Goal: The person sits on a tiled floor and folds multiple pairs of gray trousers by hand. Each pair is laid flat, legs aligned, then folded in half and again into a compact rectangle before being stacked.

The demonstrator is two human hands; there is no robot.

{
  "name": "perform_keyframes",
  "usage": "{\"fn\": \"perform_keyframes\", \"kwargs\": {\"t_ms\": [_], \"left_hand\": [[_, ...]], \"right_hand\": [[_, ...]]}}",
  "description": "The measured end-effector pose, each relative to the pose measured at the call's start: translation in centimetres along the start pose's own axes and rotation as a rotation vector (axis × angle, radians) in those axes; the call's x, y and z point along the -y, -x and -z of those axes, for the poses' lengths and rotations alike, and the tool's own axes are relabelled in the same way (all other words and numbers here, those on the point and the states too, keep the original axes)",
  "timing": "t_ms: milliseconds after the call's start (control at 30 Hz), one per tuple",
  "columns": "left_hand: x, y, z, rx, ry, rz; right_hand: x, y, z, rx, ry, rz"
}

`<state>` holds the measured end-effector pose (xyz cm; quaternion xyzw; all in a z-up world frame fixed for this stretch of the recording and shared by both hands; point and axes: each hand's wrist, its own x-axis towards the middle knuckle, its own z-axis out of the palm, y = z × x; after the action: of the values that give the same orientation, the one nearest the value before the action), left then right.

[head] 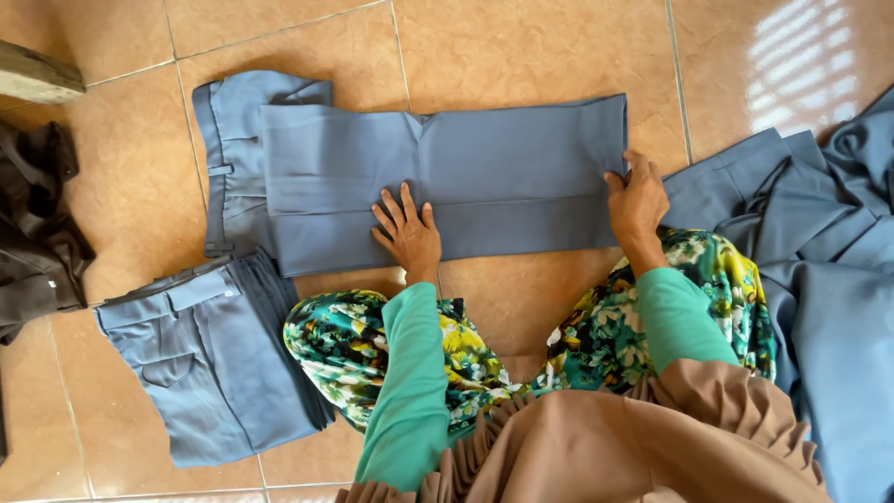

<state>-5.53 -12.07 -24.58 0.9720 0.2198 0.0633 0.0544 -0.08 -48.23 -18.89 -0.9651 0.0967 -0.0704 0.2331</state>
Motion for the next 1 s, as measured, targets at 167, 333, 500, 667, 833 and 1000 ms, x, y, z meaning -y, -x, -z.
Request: {"fn": "perform_keyframes", "kwargs": {"t_ms": [167,333,500,667,833,1000], "left_hand": [[-0.4,0.4,-0.1,-0.070,-0.047,0.014],[-0.7,0.3,-0.5,-0.150,-0.118,0.013],[-0.9,0.3,-0.6,-0.206,-0.140,0.026],[-2.0,0.1,2.0,-0.139,-0.142,0.068],[-2.5,0.1,2.7,-0.111,-0.193,0.062],[-5.8,2.0,3.1,-0.143,-0.166,-0.271]], "right_hand": [[-0.4,-0.4,-0.4,-0.172,0.058,0.113],[-0.8,-1.7,-0.9,-0.207,-0.102,0.039],[2.2,-1.9,0.2,0.054,0.067,-0.200],[-0.9,-4.2,-3.1,0.276,0.097,-0.297],[-0.3,-5.0,-0.3,0.391,-0.246,-0.176],[2.3,-7.1,10.5,0.380,-0.927,-0.549]]}}
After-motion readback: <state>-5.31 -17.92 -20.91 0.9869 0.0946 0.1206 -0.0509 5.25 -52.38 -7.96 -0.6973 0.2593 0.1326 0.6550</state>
